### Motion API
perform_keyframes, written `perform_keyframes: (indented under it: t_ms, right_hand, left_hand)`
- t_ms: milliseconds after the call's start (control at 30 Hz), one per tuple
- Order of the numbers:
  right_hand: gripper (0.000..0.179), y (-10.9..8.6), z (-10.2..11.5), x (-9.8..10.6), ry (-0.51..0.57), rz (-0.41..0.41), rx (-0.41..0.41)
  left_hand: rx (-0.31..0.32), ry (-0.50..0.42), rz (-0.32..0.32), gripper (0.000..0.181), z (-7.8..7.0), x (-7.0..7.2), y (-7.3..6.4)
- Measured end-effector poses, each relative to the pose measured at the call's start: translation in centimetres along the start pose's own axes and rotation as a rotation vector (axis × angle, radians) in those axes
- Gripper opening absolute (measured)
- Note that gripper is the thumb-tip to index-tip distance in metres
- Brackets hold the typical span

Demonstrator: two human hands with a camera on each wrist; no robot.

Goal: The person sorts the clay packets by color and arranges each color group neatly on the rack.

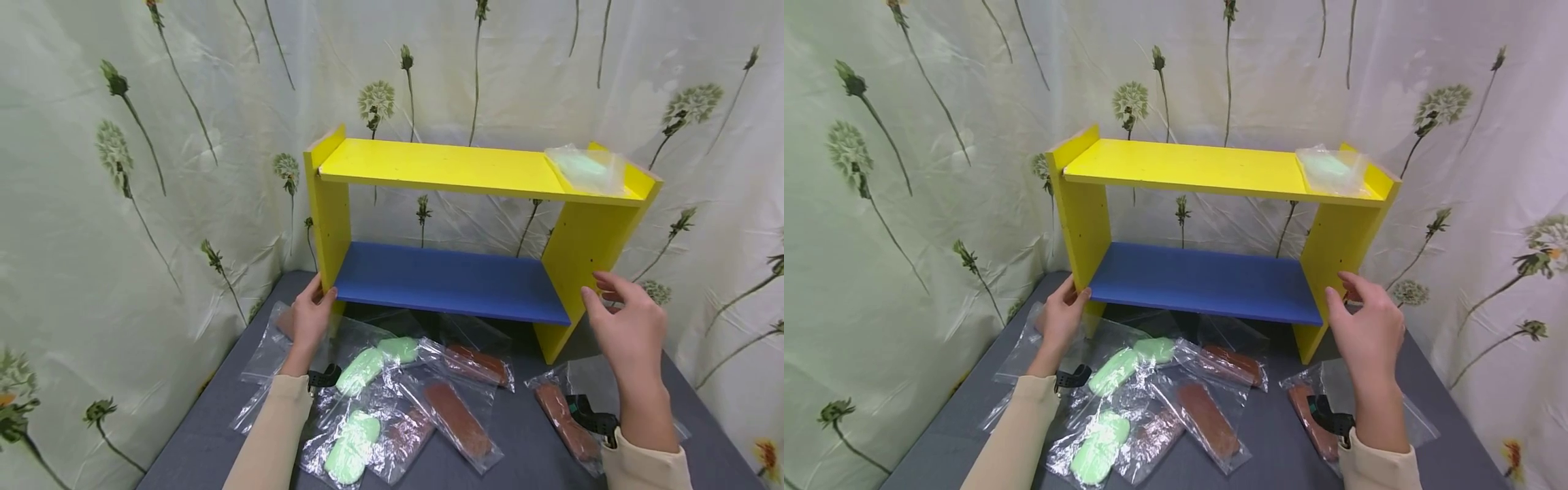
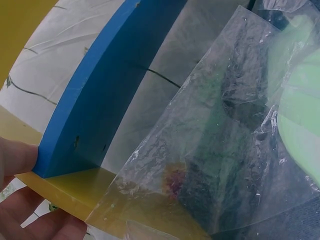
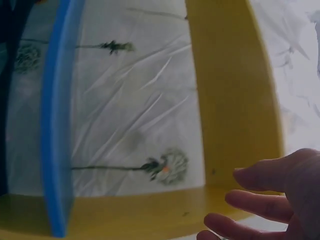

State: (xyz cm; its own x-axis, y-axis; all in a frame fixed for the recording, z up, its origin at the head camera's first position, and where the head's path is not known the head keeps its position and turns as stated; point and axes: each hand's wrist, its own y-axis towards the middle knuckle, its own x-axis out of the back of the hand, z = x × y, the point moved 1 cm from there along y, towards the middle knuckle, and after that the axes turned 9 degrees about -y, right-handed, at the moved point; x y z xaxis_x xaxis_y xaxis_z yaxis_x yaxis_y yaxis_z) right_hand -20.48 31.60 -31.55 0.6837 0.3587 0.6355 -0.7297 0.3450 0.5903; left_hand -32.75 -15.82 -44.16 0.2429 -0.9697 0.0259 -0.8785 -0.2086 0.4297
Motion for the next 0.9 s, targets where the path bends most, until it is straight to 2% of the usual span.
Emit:
perform_keyframes:
  t_ms: [200,433,633,767,900]
  right_hand:
    - [0.041,-0.7,-2.5,-1.3,-0.035,0.083,-0.044]
    - [0.043,-1.5,-4.5,-2.7,-0.054,0.112,-0.131]
    - [0.052,-1.2,-5.8,-4.0,-0.036,0.133,-0.204]
    - [0.055,-0.8,-6.4,-5.1,-0.032,0.154,-0.169]
    - [0.049,-0.6,-7.0,-6.5,-0.036,0.157,-0.114]
  left_hand:
    - [0.020,-0.004,0.002,0.050,0.0,0.0,-0.3]
    - [0.061,0.013,0.009,0.052,0.3,0.2,-0.7]
    - [0.046,0.027,0.010,0.052,0.5,0.2,-0.7]
    - [0.027,0.021,0.009,0.051,0.3,0.0,-0.5]
    - [0.001,0.012,0.005,0.050,0.0,0.0,-0.1]
